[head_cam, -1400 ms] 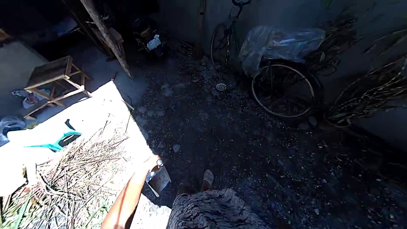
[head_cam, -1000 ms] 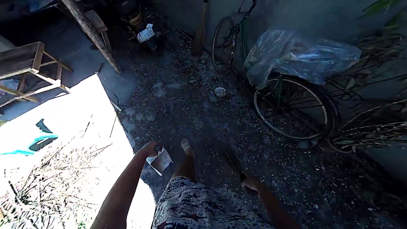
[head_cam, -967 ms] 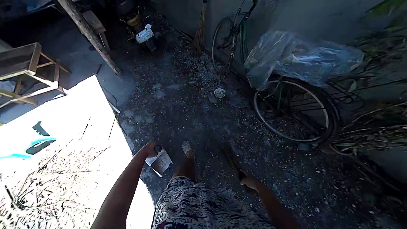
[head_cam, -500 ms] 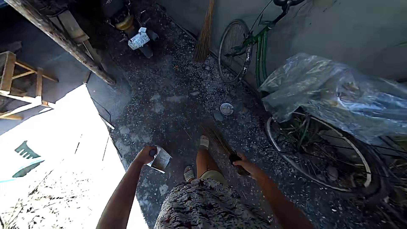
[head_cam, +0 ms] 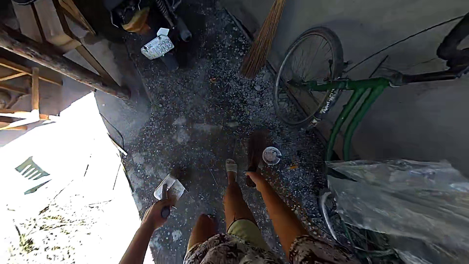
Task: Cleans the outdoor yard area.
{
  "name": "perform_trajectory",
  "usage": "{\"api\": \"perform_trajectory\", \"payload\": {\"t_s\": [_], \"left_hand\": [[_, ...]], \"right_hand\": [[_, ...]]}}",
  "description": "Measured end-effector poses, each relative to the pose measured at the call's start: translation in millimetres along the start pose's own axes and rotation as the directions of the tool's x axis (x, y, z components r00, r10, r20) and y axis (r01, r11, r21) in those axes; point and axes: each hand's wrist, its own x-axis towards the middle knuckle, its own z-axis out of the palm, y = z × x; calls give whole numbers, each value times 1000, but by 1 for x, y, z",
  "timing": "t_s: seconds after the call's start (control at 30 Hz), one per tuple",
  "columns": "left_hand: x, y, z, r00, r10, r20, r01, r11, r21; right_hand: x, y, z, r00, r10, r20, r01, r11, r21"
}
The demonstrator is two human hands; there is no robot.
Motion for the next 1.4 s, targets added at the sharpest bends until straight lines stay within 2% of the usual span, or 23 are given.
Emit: {"api": "perform_trajectory", "payload": {"t_s": [0.13, 0.23, 0.3, 0.37, 0.43, 0.53, 0.63, 0.7, 0.8, 0.87, 0.93, 1.0, 1.13, 1.23, 1.3, 1.4], "left_hand": [[23, 38, -38, 996, -66, 54, 67, 998, -12], [33, 60, -58, 997, -37, 73, 41, 998, -52], [37, 65, -64, 997, -11, 79, 17, 997, -73], [40, 64, -65, 998, -7, 68, 14, 994, -108], [42, 61, -62, 999, -4, 36, 10, 987, -161], [46, 60, -58, 1000, 4, -4, -5, 970, -241], [53, 55, -44, 998, -6, -64, -15, 950, -312], [58, 52, -33, 996, -15, -83, -15, 939, -343], [65, 53, -23, 995, -31, -90, -4, 931, -365], [67, 55, -21, 995, -34, -90, -3, 924, -383], [65, 55, -20, 995, -34, -90, -4, 919, -395], [63, 55, -22, 995, -3, -97, -35, 922, -387], [61, 47, -24, 992, 27, -123, -74, 918, -390], [62, 44, -25, 991, 16, -130, -68, 912, -406], [64, 41, -24, 990, 13, -139, -69, 911, -407], [68, 39, -21, 990, 6, -142, -65, 907, -417]], "right_hand": [[-13, -14, 17, 970, 132, 202, -132, 991, -14], [-38, -36, -11, 923, 173, 344, -156, 985, -79], [-51, -53, -39, 893, 161, 420, -128, 986, -106], [-67, -71, -57, 881, 112, 460, -31, 983, -182], [-76, -93, -65, 888, 20, 460, 116, 957, -267], [-52, -131, -63, 910, -144, 389, 285, 898, -335], [1, -188, -43, 942, -218, 255, 317, 827, -464], [46, -220, -23, 947, -265, 180, 319, 815, -484], [104, -252, 1, 963, -251, 103, 266, 804, -532], [121, -257, 14, 978, -179, 111, 207, 718, -665], [121, -238, 21, 979, -84, 183, 194, 640, -744], [102, -212, 16, 962, -29, 271, 227, 631, -741], [39, -199, -32, 907, 35, 419, 241, 774, -586], [4, -201, -65, 883, 48, 467, 228, 827, -515], [-11, -200, -73, 906, 10, 424, 205, 864, -460], [-8, -198, -79, 958, -124, 257, 202, 930, -306]]}}
